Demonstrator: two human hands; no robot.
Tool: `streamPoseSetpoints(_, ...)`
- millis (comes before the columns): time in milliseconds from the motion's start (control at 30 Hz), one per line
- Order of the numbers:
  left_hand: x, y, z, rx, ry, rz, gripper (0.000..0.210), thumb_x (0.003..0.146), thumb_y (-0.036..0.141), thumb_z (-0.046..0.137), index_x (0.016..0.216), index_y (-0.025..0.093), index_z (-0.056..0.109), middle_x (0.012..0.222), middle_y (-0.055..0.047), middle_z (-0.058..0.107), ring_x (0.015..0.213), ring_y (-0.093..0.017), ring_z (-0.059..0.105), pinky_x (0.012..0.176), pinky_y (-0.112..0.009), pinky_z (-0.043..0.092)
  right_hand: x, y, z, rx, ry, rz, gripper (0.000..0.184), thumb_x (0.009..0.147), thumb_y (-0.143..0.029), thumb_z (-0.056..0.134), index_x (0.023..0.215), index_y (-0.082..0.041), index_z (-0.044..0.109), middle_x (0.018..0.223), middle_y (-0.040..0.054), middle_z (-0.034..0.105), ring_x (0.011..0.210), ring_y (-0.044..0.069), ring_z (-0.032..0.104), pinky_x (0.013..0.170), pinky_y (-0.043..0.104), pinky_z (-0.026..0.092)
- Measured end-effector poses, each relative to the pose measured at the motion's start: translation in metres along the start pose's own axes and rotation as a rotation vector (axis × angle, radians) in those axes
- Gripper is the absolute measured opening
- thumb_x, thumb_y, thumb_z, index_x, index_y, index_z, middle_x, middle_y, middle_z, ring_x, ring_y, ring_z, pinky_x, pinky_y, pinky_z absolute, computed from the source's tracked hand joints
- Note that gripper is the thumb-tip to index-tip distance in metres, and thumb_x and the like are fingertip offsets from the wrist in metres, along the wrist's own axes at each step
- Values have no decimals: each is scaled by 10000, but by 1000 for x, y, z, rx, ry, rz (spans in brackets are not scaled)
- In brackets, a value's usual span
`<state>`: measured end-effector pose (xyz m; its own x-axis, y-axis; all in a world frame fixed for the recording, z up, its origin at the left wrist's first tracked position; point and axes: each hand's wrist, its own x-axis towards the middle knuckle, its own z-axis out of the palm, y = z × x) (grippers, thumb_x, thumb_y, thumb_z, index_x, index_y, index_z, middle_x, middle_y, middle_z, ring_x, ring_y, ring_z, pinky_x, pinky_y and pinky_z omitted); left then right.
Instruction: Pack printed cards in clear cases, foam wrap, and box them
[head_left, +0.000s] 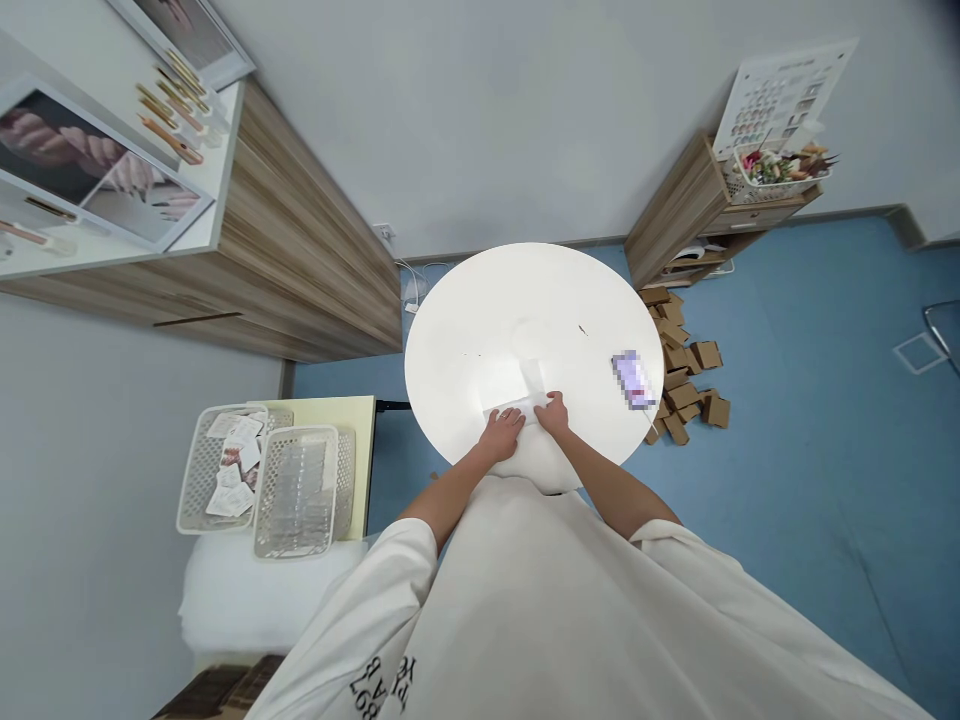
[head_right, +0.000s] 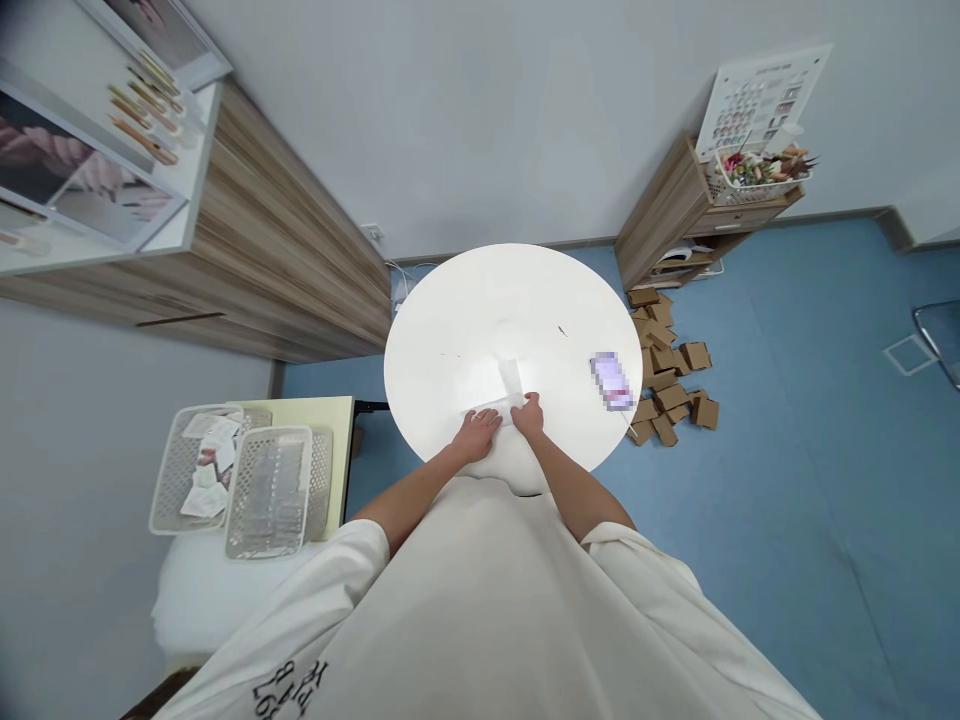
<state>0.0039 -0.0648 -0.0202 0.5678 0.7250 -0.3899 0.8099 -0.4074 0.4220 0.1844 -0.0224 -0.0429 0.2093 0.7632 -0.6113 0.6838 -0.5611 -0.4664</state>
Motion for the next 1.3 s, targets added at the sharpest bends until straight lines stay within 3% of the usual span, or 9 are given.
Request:
streamPoseSetpoints(133,-3,-3,-2,-7,-12,3,688,815,110,522,1485,218,410,1574,-137,365,1474,-305,291,1199,-553,146,-11,-1,6,-97,-64,-221,459,879,-238,493,1336,-215,446,976,36,677,891,200,640,767,289,476)
streamPoseSetpoints(333,-17,-7,-4,-45,40,-6,610,841,88,469,1433,233,462,1590,-85,358,1502,-263,237,1221,-526,109,-25,-5,13,-270,-149,-408,521,970,-232,403,1490,-206,389,1305,103,594,1099,210,602,937,304,448)
streamPoseSetpoints(400,-22,-7,-1,-85,128,-118,552,853,94,463,1387,228,497,1589,-88,353,1497,-267,245,1214,-508,156,-27,-6,13,-337,-152,-415,528,983,-202,367,1511,-200,374,1326,113,581,1131,218,592,960,308,434)
streamPoseSetpoints(533,-28,-7,10,-286,300,-544,461,881,175,485,1341,193,487,1519,-153,402,1392,-309,403,1087,-460,377,-28,-10,14,-409,-127,-428,521,996,-198,333,1515,-210,371,1236,124,620,1057,234,624,897,312,447)
streamPoseSetpoints(700,-24,-15,20,-585,271,-876,467,873,256,536,1318,195,404,1338,-182,518,1166,-306,586,902,-421,489,-24,-22,18,-413,-63,-336,407,1013,-254,345,1416,-231,405,1120,111,669,1005,256,636,819,330,437)
streamPoseSetpoints(833,-16,-24,23,-700,261,-936,467,877,279,536,1302,180,372,1275,-181,555,1047,-272,642,808,-387,514,-23,-28,21,-400,-60,-248,309,1004,-272,394,1309,-226,412,995,84,674,893,245,635,734,319,417)
streamPoseSetpoints(1000,-7,-29,24,-826,206,-1041,469,853,388,599,1229,169,426,1136,-142,637,994,-271,662,724,-348,518,-25,-25,23,-413,-1,-312,196,1001,-256,393,1164,-241,499,1117,90,607,990,227,586,752,305,407)
streamPoseSetpoints(1167,-1,-31,19,-904,232,-994,263,836,393,647,985,221,515,939,-47,669,886,-228,668,709,-321,508,-27,-18,22,-387,9,-336,247,983,-228,422,1209,-251,520,1186,92,537,1042,224,554,776,299,423)
streamPoseSetpoints(1300,5,-32,15,-881,297,-1014,307,812,325,679,1014,221,472,979,-50,647,897,-207,659,706,-302,509,-28,-9,18,-375,-44,-395,360,948,-187,464,1296,-264,508,1206,86,515,1051,221,555,801,294,445)
